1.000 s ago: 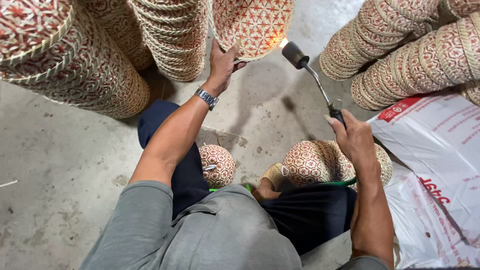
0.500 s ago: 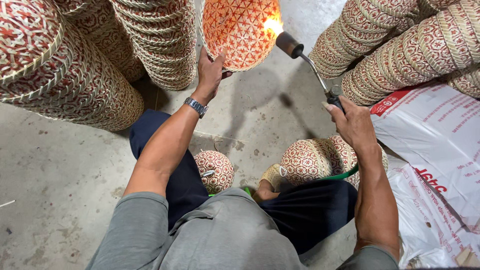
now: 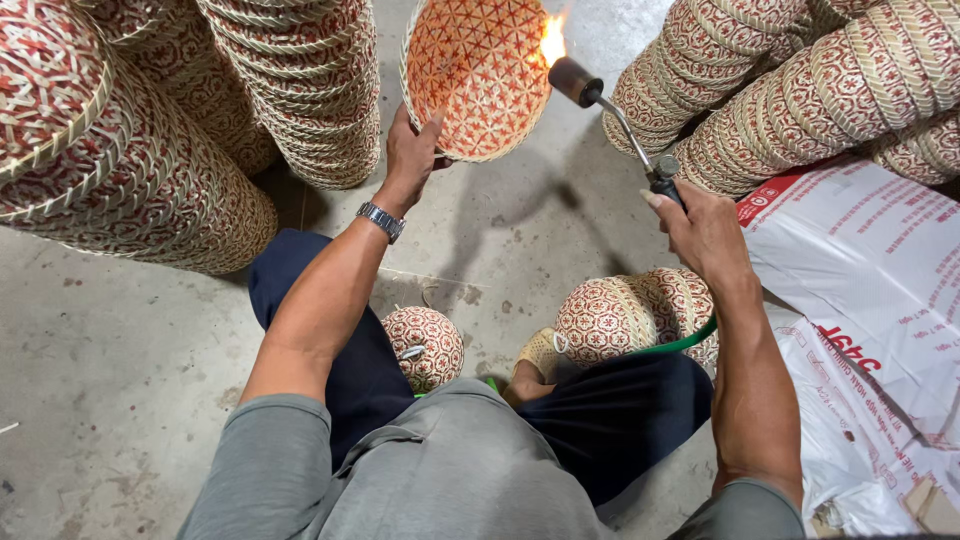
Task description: The person uses a handheld blowtorch to apply heat to the interior and exterior surfaces of woven baskets. They rotate the baskets to cover different areas and handle them one at a time from a large stack.
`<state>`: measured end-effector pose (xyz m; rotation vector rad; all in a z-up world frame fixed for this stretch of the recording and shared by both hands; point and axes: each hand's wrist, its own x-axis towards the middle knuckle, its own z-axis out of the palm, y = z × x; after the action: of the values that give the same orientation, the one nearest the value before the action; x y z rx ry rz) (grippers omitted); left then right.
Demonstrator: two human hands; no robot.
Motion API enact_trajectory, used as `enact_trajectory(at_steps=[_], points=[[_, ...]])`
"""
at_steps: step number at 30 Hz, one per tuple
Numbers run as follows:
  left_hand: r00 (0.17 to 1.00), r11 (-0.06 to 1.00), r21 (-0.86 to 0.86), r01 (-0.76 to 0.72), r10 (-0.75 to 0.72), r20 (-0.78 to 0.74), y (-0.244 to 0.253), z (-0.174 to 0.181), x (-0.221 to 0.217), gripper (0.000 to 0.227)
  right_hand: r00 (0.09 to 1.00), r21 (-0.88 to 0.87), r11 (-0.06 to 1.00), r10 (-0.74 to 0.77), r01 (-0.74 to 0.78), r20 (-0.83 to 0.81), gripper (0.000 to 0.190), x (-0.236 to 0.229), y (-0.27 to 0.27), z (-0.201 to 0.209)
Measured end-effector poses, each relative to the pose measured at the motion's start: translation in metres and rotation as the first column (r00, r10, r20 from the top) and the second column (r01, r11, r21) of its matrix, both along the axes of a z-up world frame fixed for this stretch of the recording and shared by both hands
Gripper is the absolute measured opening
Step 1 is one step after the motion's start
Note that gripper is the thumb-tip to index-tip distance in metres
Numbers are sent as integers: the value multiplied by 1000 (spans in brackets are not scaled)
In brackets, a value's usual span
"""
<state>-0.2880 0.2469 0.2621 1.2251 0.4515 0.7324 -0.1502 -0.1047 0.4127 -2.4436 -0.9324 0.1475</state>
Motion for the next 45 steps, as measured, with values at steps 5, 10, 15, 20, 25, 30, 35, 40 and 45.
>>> enact_trajectory(at_steps=[5,10,15,20,25,30,35,40,45], points=[[999,1000,5,-5,5,-43,2,-6,3,44,999,2,1000,-12,13,-34,37,2,0,5],[999,958,281,-52,53,5,6,-16,6,38,998,-2,1000,-23,23,-61,36,-1,3,10],[968,994,105,-22,47,-247,4,-15,5,42,997,-10,999,-33,33,-69,37,3,7,12],[981,902,427,-67,137,-135,12,-35,10,38,995,8,999,-34,35,-99,36,5,10,13],[970,981,187,42,5,-242,-1,-9,2,40,995,16,1000,-6,7,-98,39,2,24,18],[959,986,110,122,-89,-270,-8,4,-2,44,986,71,986,156,-152,-56,33,-8,44,16],[951,989,122,86,-45,-305,-7,2,-1,46,991,10,993,118,-119,62,37,-6,37,6],[970,993,74,90,-71,-231,-4,0,-1,44,971,-86,994,88,-70,223,38,-4,22,-11],[978,989,-24,148,-150,-144,-8,-11,5,42,959,103,977,157,-186,236,36,-20,38,-24]])
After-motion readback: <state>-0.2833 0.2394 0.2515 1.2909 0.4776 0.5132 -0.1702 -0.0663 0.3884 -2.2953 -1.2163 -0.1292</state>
